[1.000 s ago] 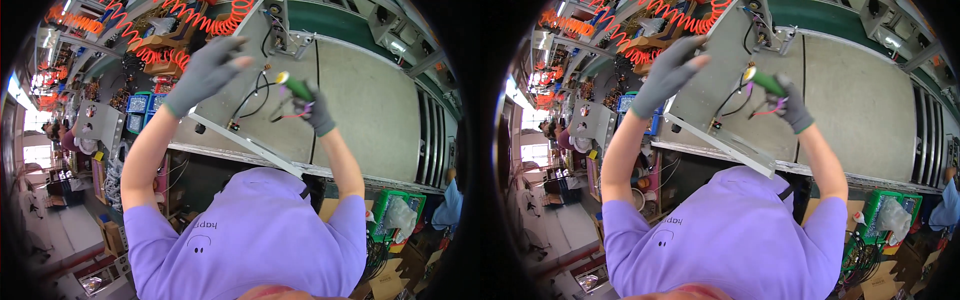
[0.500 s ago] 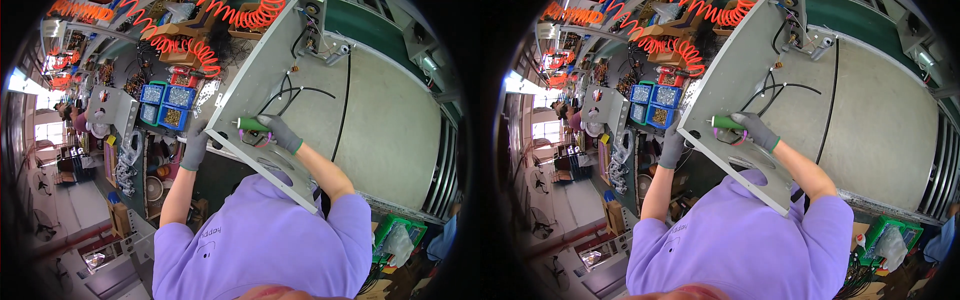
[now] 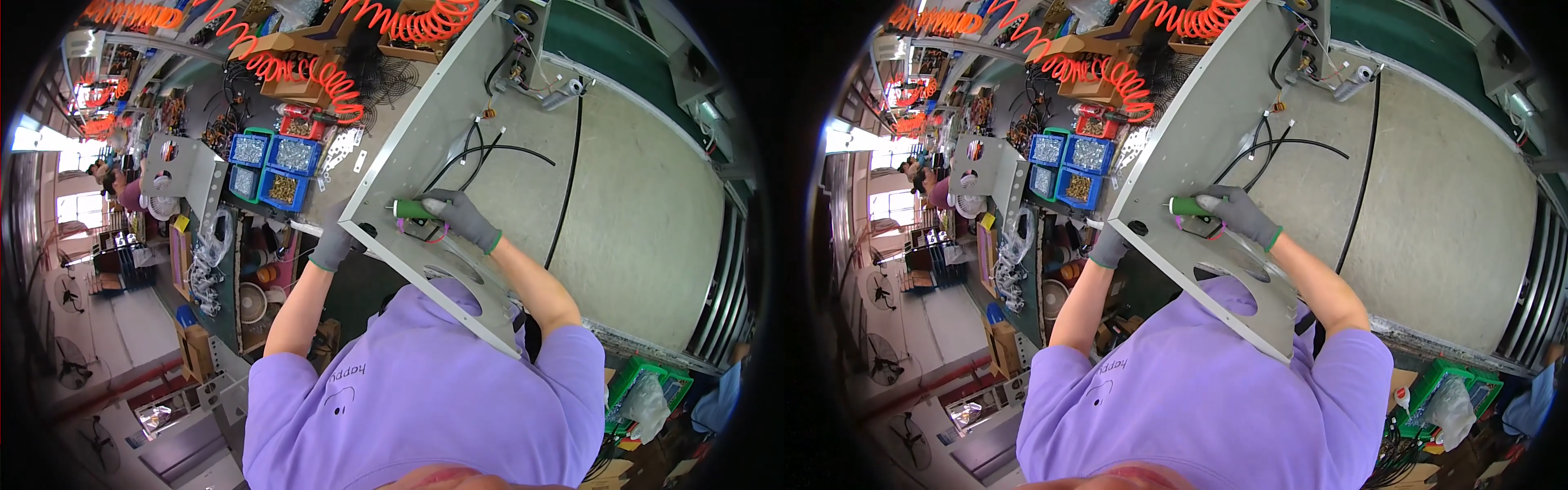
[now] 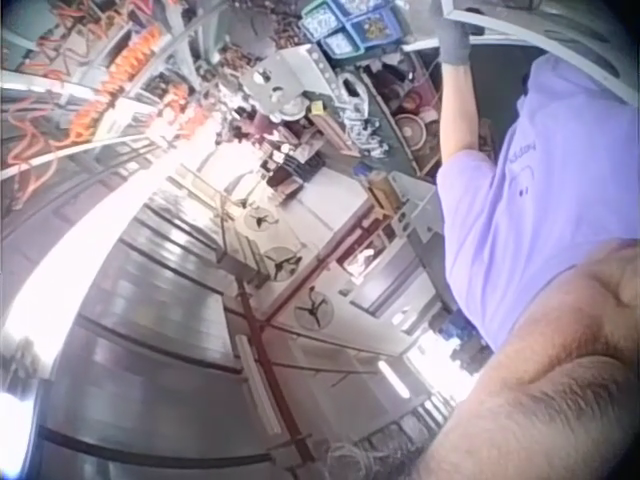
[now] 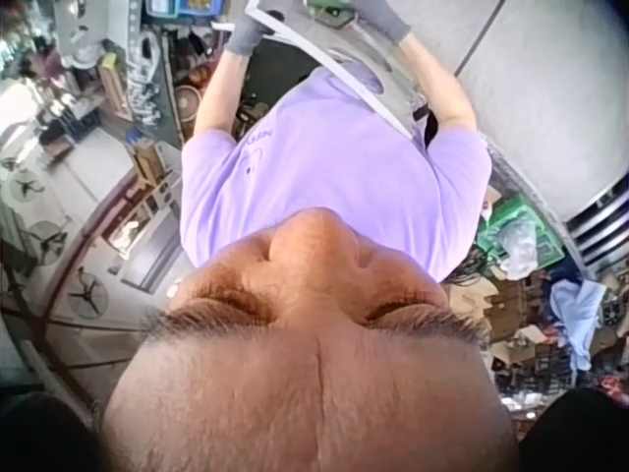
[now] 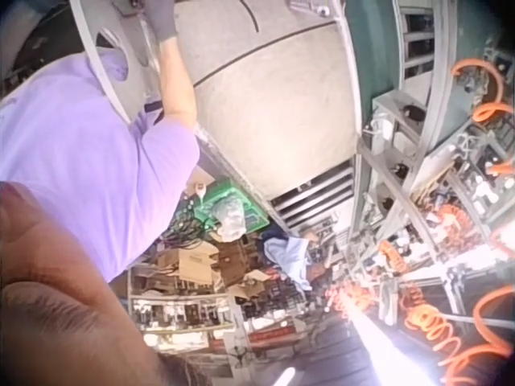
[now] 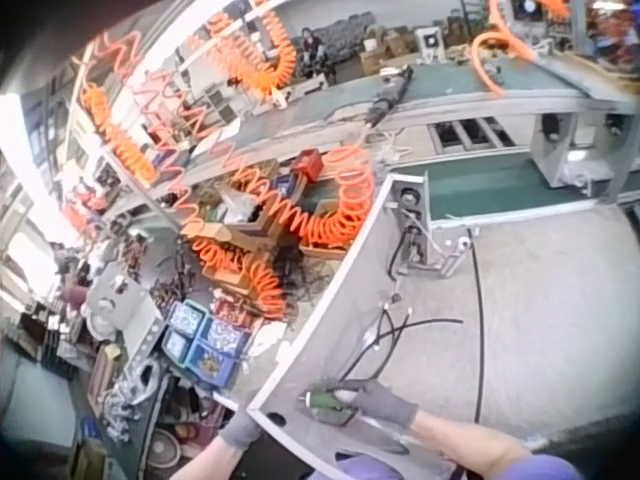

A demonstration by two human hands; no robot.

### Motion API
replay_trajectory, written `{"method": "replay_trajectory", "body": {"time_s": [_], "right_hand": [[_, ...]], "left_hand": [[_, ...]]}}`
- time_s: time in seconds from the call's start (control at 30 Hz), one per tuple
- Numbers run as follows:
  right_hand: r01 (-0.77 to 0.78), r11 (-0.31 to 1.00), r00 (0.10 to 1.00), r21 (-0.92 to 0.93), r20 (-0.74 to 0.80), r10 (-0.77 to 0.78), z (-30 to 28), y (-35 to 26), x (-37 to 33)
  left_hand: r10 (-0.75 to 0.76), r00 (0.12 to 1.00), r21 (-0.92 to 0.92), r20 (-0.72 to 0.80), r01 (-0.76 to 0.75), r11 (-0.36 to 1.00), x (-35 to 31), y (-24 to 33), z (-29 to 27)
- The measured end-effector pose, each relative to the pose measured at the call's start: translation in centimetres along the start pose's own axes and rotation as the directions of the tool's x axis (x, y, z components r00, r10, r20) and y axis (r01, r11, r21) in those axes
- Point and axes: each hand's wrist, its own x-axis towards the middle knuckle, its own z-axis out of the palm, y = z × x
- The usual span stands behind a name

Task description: Assembling electronic and mechanical components onto a metal chassis, including fans and wiring, using pneumatic and hand tools.

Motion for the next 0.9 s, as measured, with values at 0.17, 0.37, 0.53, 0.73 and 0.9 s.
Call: {"method": "replay_trajectory", "body": {"time_s": [0.17, 0.37, 0.53, 0.73, 0.9], "right_hand": [[0.201, 0.956, 0.978, -0.213, -0.016, -0.210, 1.0, 0.3, 0.0], [0.357, 0.753, 0.901, -0.553, -0.007, -0.433, 2.6, 0.0, -0.6], [0.340, 0.287, 0.795, -0.895, 0.111, -0.596, 3.8, 0.1, -1.2], [0.460, 0.592, 0.848, -0.662, 0.129, -0.514, 2.7, 0.4, -2.0], [0.157, 0.987, 0.987, -0.044, -0.039, -0.158, 3.1, -0.1, -4.4]], "left_hand": [[-0.068, 0.996, 0.015, 0.062, 0.068, 0.998, 0.0, -0.7, -0.9], [-0.085, 0.995, 0.004, 0.052, 0.085, 0.996, 0.0, 0.1, -0.1], [-0.136, 0.990, -0.060, 0.024, 0.138, 0.989, 0.1, 0.6, 0.4], [-0.027, 0.996, -0.020, 0.085, 0.029, 0.999, 0.1, -1.0, 0.4], [-0.184, 0.981, -0.292, -0.060, 0.159, 0.943, 0.3, -1.9, 0.9]]}}
